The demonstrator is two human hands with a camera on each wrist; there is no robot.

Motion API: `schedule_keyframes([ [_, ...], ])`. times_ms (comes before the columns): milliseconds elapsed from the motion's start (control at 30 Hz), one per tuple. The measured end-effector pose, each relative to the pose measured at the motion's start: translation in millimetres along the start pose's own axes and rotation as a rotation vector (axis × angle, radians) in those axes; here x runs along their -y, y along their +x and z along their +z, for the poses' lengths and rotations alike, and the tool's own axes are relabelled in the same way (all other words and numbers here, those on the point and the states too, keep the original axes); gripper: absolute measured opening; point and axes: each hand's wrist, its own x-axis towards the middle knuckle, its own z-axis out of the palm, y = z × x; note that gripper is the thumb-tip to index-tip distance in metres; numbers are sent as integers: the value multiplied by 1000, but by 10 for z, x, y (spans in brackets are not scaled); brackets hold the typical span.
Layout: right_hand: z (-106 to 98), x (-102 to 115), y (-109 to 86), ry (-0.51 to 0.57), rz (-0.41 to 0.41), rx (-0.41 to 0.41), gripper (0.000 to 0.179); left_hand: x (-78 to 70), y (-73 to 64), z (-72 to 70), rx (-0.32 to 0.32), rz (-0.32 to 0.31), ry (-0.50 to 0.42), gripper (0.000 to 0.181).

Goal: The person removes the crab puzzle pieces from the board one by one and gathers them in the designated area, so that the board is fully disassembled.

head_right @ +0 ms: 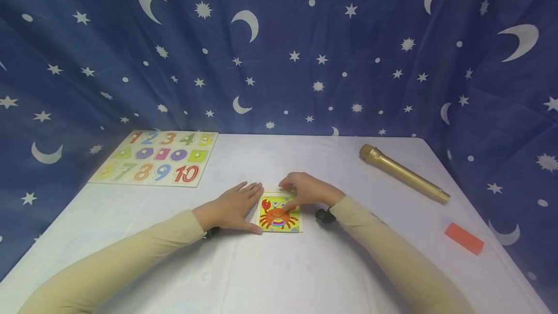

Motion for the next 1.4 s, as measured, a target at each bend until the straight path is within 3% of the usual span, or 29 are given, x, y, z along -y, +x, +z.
schedule_keyframes([
  [467,137,-38,-171,-81,-13,41,95,-5,27,30,3,-9,28,107],
  [833,73,-2,-129,-78,13,59,85,11,36,11,18,-8,-8,99],
  [1133,135,47,113,-56,-57,59,75,56,13,25,43,-1,-42,106],
  [1400,142,133,247,-60,-21,89,68,54,22,35,51,1,-59,106],
])
